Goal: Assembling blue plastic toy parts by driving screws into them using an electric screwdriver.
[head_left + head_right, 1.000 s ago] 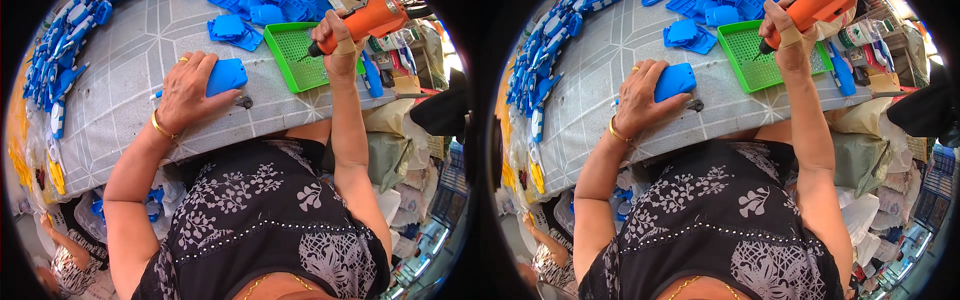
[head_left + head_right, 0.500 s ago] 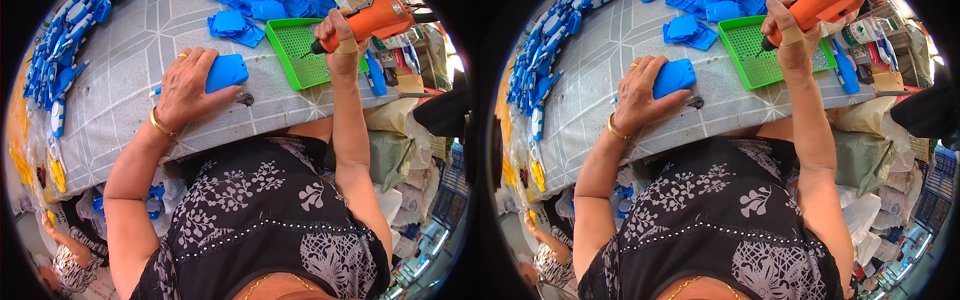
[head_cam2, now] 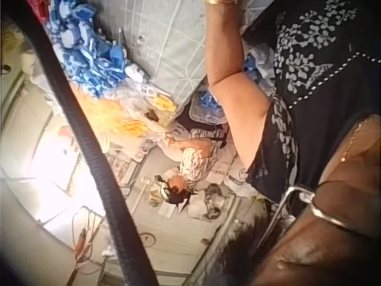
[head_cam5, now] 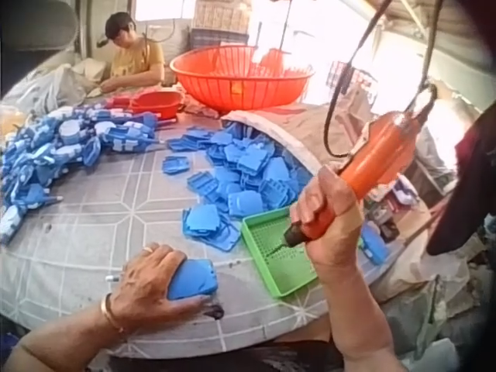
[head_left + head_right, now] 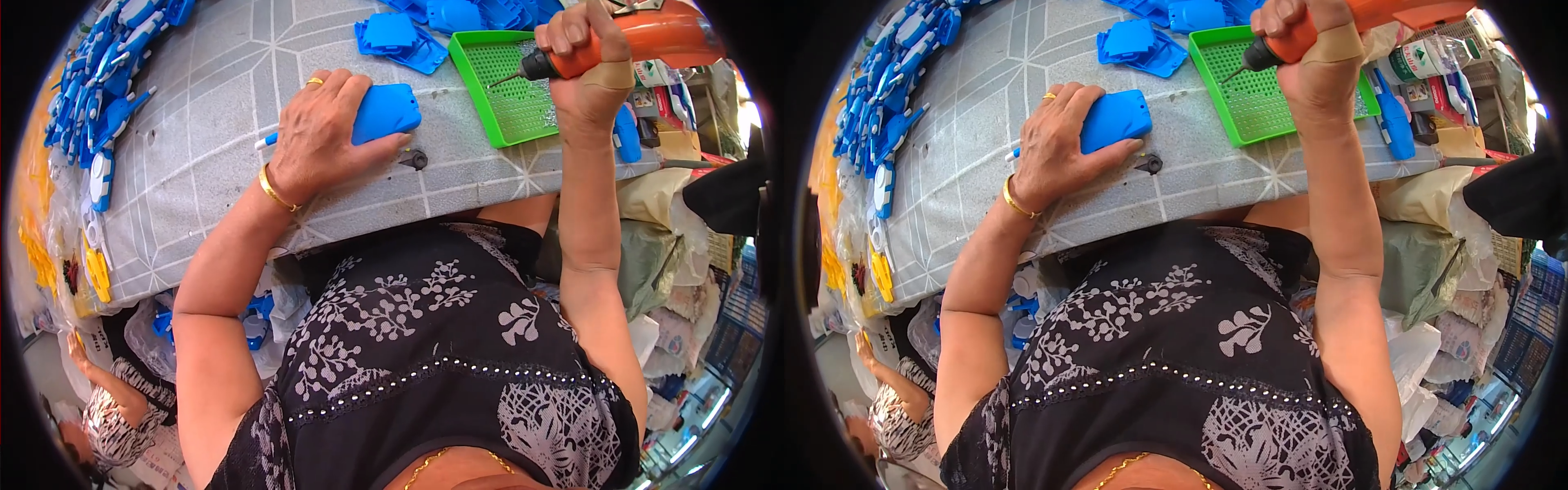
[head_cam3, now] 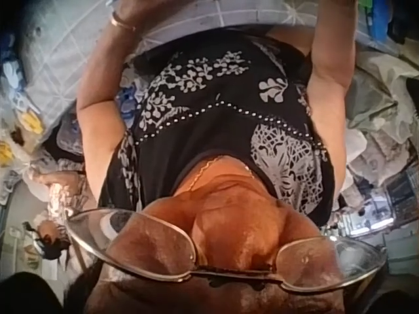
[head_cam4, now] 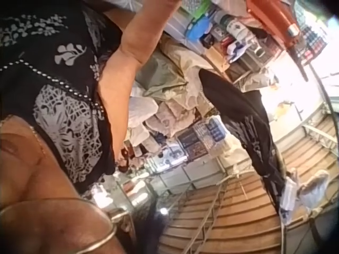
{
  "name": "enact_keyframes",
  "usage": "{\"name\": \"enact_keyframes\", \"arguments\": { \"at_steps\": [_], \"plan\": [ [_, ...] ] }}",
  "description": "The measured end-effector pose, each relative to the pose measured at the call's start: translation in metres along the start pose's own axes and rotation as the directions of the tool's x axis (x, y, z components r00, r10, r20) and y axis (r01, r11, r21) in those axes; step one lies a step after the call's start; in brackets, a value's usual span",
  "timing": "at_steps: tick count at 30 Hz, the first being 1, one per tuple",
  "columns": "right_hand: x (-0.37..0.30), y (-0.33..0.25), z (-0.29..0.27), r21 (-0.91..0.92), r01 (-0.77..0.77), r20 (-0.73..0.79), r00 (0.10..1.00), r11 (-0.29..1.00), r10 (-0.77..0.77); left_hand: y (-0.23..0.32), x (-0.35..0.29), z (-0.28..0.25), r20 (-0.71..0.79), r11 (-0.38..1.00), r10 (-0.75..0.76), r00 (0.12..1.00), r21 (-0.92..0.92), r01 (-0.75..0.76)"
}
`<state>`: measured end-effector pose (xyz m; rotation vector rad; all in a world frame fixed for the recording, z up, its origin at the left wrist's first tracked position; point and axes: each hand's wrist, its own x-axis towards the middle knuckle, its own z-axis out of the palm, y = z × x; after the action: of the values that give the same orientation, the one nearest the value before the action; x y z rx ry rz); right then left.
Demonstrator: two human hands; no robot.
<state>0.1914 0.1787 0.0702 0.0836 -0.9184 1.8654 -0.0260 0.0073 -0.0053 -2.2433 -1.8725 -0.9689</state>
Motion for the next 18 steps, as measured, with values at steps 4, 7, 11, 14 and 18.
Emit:
{"name": "enact_keyframes", "arguments": {
  "at_steps": [4,7,11,14,18],
  "plan": [
    [0.006,0.028,0.013,0.092,-0.037,0.048,0.998,0.995,0.033,0.003,0.005,0.001,-0.016,1.0,0.018,1.0,-0.012,-0.018],
    [0.004,0.048,0.027,0.578,-0.178,0.271,0.962,0.797,0.018,0.002,0.003,0.001,-0.029,0.999,0.01,1.0,-0.035,-0.011],
    [-0.01,0.045,0.054,-0.377,-0.01,-0.106,0.994,0.926,-0.033,0.001,0.001,0.0,-0.03,1.0,0.002,1.0,-0.023,-0.003],
    [-0.013,0.048,0.053,-0.386,-0.004,-0.107,0.993,0.922,-0.041,0.0,0.0,0.002,-0.045,1.0,0.009,0.999,-0.025,-0.01],
    [-0.015,0.05,0.054,-0.395,-0.005,-0.118,0.992,0.919,-0.045,-0.001,-0.001,0.003,-0.049,1.0,0.019,0.999,-0.021,-0.02]
  ]
}}
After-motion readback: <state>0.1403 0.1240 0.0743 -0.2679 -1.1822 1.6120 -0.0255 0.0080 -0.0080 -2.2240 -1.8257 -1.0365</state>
